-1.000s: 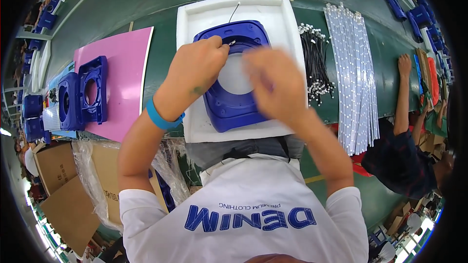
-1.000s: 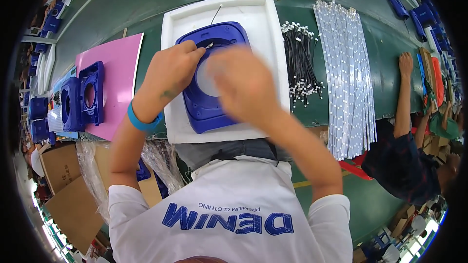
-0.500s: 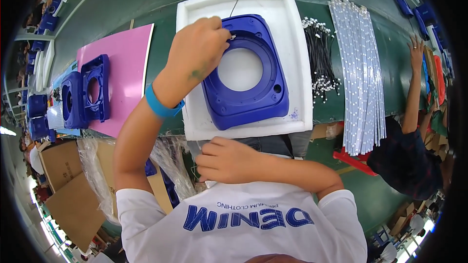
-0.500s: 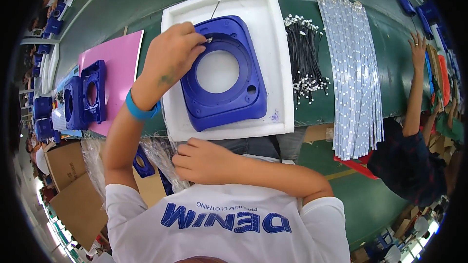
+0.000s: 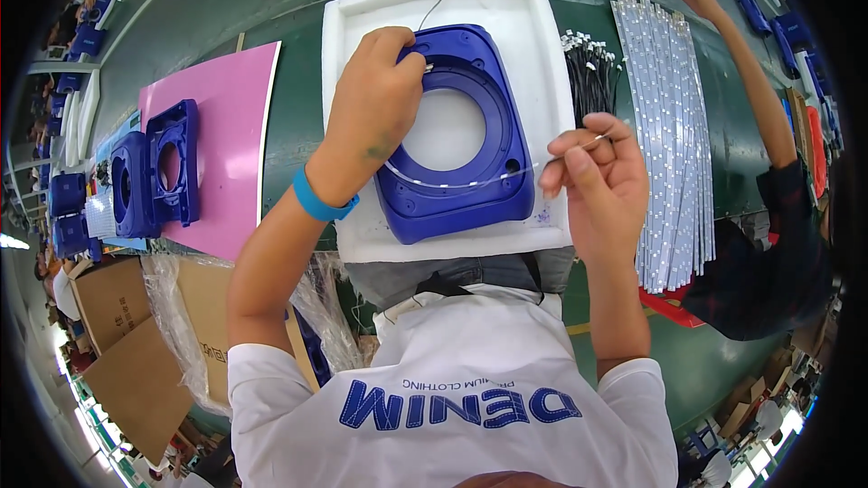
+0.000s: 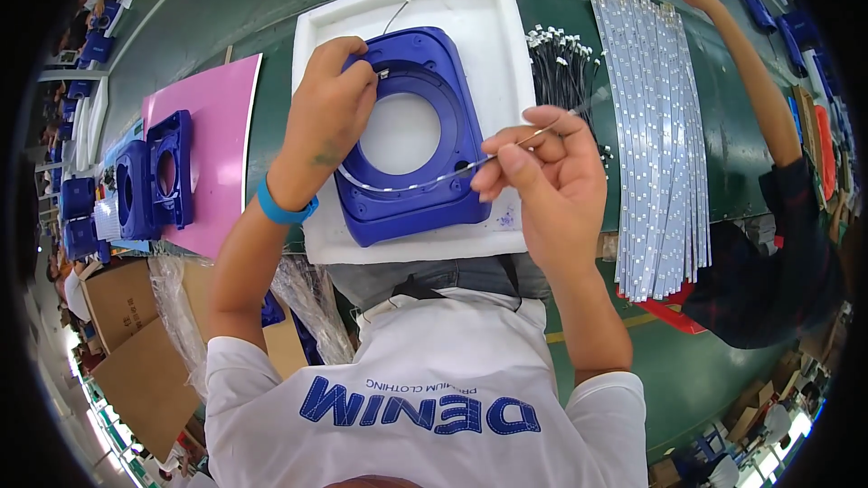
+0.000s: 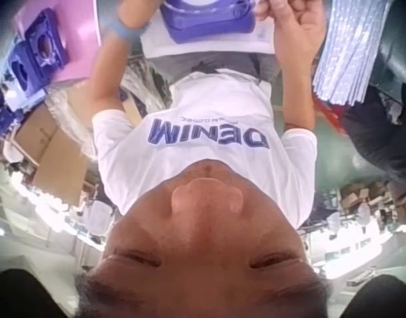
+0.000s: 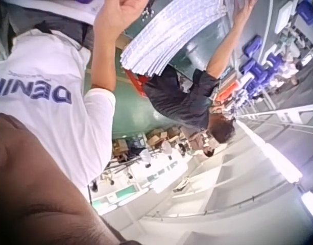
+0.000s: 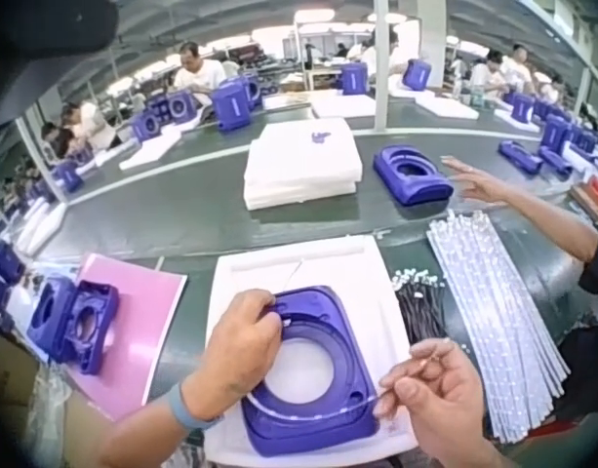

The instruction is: The person assembles circular LED strips into blue plastic housings at a factory workstation, using tweezers to manipulate the small components.

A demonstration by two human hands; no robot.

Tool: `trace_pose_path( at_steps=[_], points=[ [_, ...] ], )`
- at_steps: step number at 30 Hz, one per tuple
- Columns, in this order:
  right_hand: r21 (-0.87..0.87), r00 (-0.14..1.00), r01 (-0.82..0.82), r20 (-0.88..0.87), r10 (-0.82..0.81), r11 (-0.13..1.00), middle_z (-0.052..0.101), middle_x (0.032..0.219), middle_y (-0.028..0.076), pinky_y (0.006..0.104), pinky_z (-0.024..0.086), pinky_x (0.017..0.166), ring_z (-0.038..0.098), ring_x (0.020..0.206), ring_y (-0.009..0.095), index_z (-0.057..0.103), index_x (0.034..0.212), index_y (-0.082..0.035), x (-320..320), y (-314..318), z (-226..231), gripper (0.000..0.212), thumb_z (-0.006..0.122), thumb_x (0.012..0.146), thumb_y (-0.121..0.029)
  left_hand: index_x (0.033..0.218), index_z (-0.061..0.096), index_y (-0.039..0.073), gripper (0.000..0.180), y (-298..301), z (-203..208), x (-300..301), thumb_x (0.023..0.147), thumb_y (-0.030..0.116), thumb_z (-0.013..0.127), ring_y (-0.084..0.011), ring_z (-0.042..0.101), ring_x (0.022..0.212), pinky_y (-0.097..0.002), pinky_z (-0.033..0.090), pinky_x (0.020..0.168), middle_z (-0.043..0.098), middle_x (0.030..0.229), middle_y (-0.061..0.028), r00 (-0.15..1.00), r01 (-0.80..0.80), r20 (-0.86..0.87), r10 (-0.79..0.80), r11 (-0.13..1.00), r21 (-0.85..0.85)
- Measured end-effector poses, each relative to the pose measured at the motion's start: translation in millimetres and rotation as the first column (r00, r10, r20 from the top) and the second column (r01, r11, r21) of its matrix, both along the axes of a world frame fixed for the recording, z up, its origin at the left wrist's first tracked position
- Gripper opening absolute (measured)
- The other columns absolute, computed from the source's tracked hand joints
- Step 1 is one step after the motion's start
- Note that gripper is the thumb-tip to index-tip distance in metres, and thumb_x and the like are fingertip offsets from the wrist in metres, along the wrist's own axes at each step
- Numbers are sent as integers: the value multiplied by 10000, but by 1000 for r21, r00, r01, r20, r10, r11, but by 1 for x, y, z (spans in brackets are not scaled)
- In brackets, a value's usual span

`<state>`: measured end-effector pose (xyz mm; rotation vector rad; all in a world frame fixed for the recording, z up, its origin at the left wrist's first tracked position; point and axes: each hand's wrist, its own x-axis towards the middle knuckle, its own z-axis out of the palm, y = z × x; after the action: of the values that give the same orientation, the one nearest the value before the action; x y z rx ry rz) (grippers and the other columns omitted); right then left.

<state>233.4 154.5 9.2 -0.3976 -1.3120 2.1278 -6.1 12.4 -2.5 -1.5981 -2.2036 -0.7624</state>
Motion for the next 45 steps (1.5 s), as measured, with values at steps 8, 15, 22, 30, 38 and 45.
trace_pose_path(
  at_steps=[8,15,22,30,38,45],
  points=[
    [80,965,-132,239,109,988,714,1015,170,272,584,660,730,767,185,386,1503,80,-30,6,0,573,668,1013,-12,881,677,-44,93,-3,8,1,793,-14,675,-391,631,1181,-444,567,986,655,1204,-216,993,35,-109,-49,992,-124],
    [176,952,-155,288,100,972,738,1055,157,257,557,642,707,728,153,313,1589,106,-45,9,1,685,668,1029,-66,949,690,-25,153,-2,7,3,799,4,690,-383,625,1205,-448,556,1012,627,1271,-211,978,1,-204,-39,983,-182],
    [292,889,-271,441,122,917,715,1001,94,231,519,729,608,785,89,354,1586,101,-51,18,2,705,704,1005,-90,1104,758,57,260,-7,5,-5,846,49,781,-355,678,1096,-407,569,912,681,1196,-156,950,-30,311,-10,992,123],
    [463,853,-406,500,145,788,721,995,63,255,494,726,579,793,89,472,1532,57,-61,23,4,589,687,1012,-118,1176,739,67,337,0,-7,-16,848,84,813,-347,703,1010,-386,571,850,714,1159,-116,934,-7,354,-44,990,142],
    [660,855,-406,518,8,632,705,1041,116,330,518,775,634,838,213,610,1397,34,-61,19,11,430,665,984,-69,1191,742,77,378,-40,3,15,827,118,837,-362,651,1139,-460,530,964,691,1206,-134,977,7,213,-26,996,93],
    [842,881,-393,460,-111,368,622,1135,157,428,543,865,654,983,349,659,1319,7,-63,12,11,367,646,954,-32,1170,743,47,320,-14,15,-2,856,74,801,-330,670,1077,-427,548,920,715,1156,-126,995,76,55,-89,977,201]
  ],
)
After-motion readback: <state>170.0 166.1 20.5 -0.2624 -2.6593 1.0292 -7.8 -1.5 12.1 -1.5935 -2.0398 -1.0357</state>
